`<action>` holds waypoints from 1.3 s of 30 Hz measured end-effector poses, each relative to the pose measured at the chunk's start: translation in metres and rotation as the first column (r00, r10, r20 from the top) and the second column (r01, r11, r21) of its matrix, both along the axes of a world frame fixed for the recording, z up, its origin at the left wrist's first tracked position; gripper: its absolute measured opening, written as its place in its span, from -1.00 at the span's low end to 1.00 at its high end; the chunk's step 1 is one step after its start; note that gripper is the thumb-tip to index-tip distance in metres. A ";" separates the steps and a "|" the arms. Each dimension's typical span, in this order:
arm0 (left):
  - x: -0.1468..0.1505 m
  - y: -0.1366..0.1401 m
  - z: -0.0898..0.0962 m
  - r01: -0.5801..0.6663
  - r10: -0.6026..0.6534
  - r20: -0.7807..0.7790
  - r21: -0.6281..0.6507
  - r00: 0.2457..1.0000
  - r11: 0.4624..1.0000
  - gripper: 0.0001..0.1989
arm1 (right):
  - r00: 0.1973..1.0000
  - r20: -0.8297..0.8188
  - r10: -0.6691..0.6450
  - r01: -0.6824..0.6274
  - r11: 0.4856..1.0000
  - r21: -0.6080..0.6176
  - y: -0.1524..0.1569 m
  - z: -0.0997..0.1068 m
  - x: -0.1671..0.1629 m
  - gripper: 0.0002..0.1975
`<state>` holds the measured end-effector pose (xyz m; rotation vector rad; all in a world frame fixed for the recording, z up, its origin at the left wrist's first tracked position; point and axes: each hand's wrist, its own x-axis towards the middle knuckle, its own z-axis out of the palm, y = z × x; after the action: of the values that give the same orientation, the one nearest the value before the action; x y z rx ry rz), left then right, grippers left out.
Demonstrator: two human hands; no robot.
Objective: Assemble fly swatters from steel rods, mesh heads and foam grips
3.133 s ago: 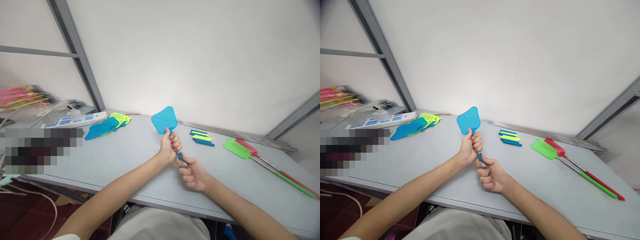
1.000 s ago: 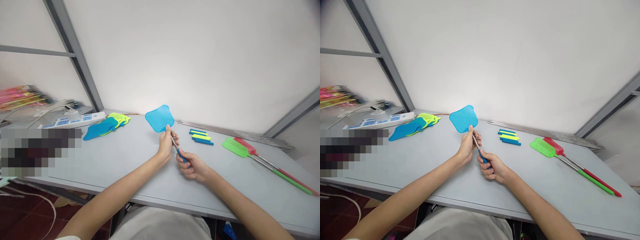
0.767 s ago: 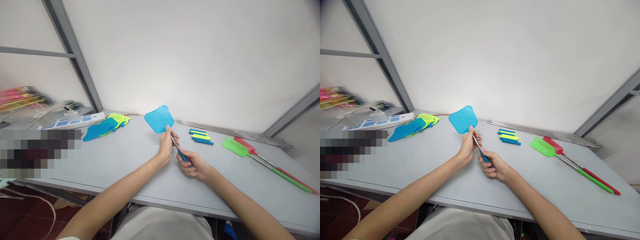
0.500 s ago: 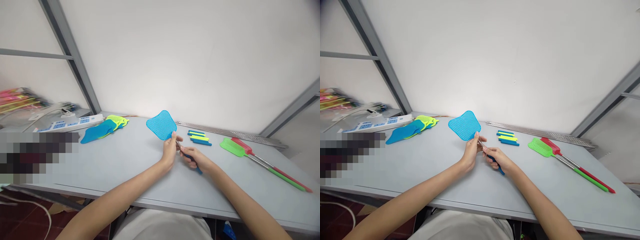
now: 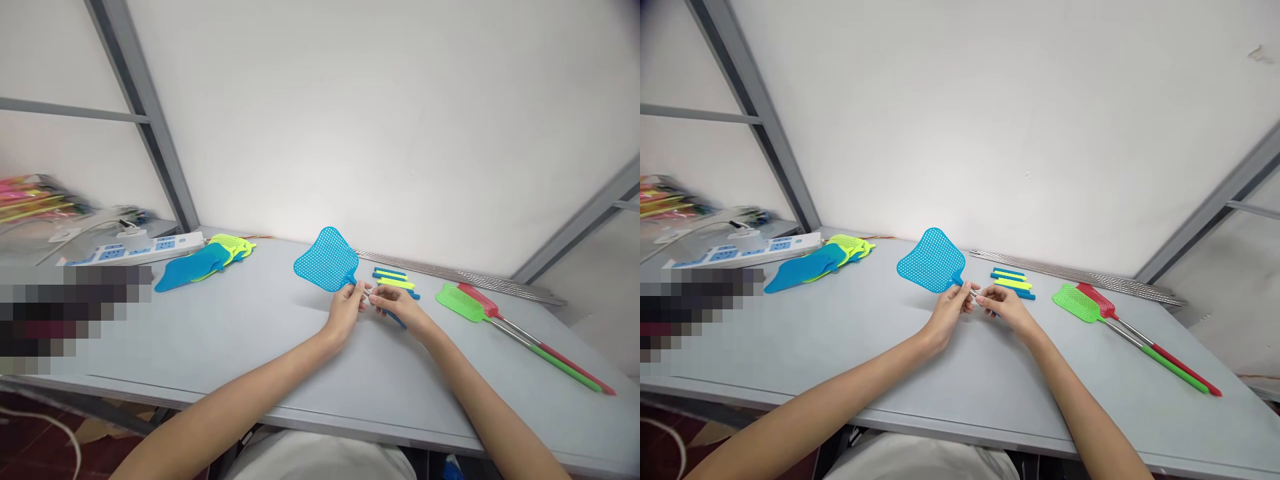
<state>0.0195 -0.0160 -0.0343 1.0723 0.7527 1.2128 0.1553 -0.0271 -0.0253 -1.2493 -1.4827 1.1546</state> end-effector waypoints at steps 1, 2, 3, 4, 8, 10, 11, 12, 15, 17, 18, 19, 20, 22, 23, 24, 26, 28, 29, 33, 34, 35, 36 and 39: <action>0.000 0.001 0.001 0.001 -0.001 0.015 -0.007 1.000 1.000 -0.73 | 0.998 0.009 -0.064 0.064 0.996 0.064 0.001 -0.001 0.000 -0.78; -0.001 0.003 0.001 -0.005 0.005 0.034 -0.013 0.999 1.000 -0.73 | 0.989 0.014 -0.145 0.142 0.980 0.138 0.002 -0.001 -0.001 -0.79; -0.001 0.004 0.002 -0.019 0.020 0.055 -0.017 0.998 1.000 -0.73 | 0.974 0.009 -0.227 0.220 0.952 0.213 0.001 -0.001 -0.002 -0.80; -0.002 0.006 0.003 -0.042 0.043 0.074 -0.020 0.996 0.999 -0.72 | 0.956 -0.007 -0.295 0.285 0.918 0.276 0.000 0.000 -0.002 -0.81; -0.005 0.009 0.009 -0.125 0.130 0.116 -0.054 0.985 0.991 -0.72 | 0.973 -0.093 -0.209 0.226 0.941 0.251 -0.009 0.004 -0.010 -0.76; -0.007 0.009 0.012 -0.133 0.141 0.124 -0.071 0.982 0.989 -0.71 | 0.987 -0.153 -0.056 0.070 0.994 0.087 -0.014 0.003 -0.018 -0.72; -0.007 0.009 0.012 -0.130 0.139 0.128 -0.074 0.982 0.989 -0.70 | 0.980 -0.197 0.009 -0.011 1.000 -0.007 -0.016 0.002 -0.022 -0.72; -0.008 0.008 0.013 -0.126 0.135 0.129 -0.073 0.982 0.989 -0.69 | 0.965 -0.259 0.048 -0.072 0.994 -0.084 -0.018 0.000 -0.026 -0.72; -0.008 0.006 0.013 -0.106 0.113 0.122 -0.068 0.986 0.992 -0.68 | 0.873 -0.487 0.032 -0.151 0.966 -0.208 -0.020 -0.004 -0.034 -0.72; -0.007 0.005 0.012 -0.093 0.099 0.106 -0.062 0.989 0.994 -0.68 | 0.781 -0.625 -0.018 -0.166 0.958 -0.235 -0.019 -0.004 -0.033 -0.73; -0.006 0.005 0.012 -0.091 0.097 0.097 -0.060 0.991 0.994 -0.67 | 0.727 -0.685 -0.048 -0.165 0.956 -0.241 -0.017 -0.005 -0.031 -0.74; -0.006 0.005 0.012 -0.092 0.096 0.088 -0.057 0.991 0.994 -0.66 | 0.672 -0.736 -0.080 -0.156 0.957 -0.246 -0.015 -0.005 -0.029 -0.76; -0.006 0.005 0.012 -0.096 0.100 0.079 -0.054 0.992 0.994 -0.65 | 0.620 -0.776 -0.114 -0.140 0.957 -0.253 -0.013 -0.005 -0.026 -0.78; -0.005 0.006 0.011 -0.105 0.108 0.062 -0.049 0.992 0.993 -0.62 | 0.543 -0.821 -0.174 -0.101 0.958 -0.270 -0.008 -0.007 -0.020 -0.80; -0.005 0.006 0.011 -0.108 0.111 0.054 -0.047 0.992 0.993 -0.62 | 0.521 -0.831 -0.194 -0.084 0.957 -0.277 -0.007 -0.008 -0.018 -0.79; -0.005 0.006 0.011 -0.109 0.111 0.046 -0.044 0.993 0.993 -0.62 | 0.507 -0.837 -0.207 -0.074 0.957 -0.281 -0.006 -0.009 -0.016 -0.77; -0.005 0.007 0.011 -0.110 0.111 0.030 -0.033 0.993 0.993 -0.63 | 0.495 -0.842 -0.215 -0.062 0.958 -0.281 -0.005 -0.010 -0.015 -0.77; -0.005 0.007 0.012 -0.117 0.118 0.018 -0.019 0.993 0.993 -0.64 | 0.497 -0.842 -0.210 -0.053 0.961 -0.271 -0.006 -0.010 -0.015 -0.77; -0.005 0.006 0.012 -0.121 0.121 0.015 -0.015 0.992 0.993 -0.64 | 0.502 -0.840 -0.207 -0.047 0.963 -0.265 -0.006 -0.009 -0.015 -0.78; -0.005 0.004 0.015 -0.119 0.119 0.010 -0.012 0.993 0.993 -0.64 | 0.544 -0.814 -0.204 0.005 0.971 -0.240 -0.007 -0.004 -0.014 -0.78; -0.004 0.003 0.015 -0.114 0.114 0.006 -0.005 0.994 0.994 -0.65 | 0.554 -0.807 -0.205 0.024 0.973 -0.231 -0.006 -0.003 -0.013 -0.78; -0.004 0.002 0.016 -0.110 0.110 -0.001 0.006 0.994 0.994 -0.65 | 0.564 -0.800 -0.205 0.041 0.975 -0.220 -0.006 -0.002 -0.012 -0.77; -0.003 0.002 0.016 -0.107 0.107 -0.010 0.020 0.994 0.994 -0.66 | 0.572 -0.794 -0.205 0.058 0.976 -0.210 -0.006 -0.001 -0.012 -0.77; -0.002 0.000 0.016 -0.109 0.111 -0.040 0.055 0.993 0.992 -0.67 | 0.586 -0.784 -0.205 0.086 0.978 -0.191 -0.006 -0.001 -0.011 -0.76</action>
<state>0.0179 -0.0159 -0.0182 1.1158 0.8260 1.3130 0.1446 -0.0327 -0.0260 -0.7148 -0.5999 1.4506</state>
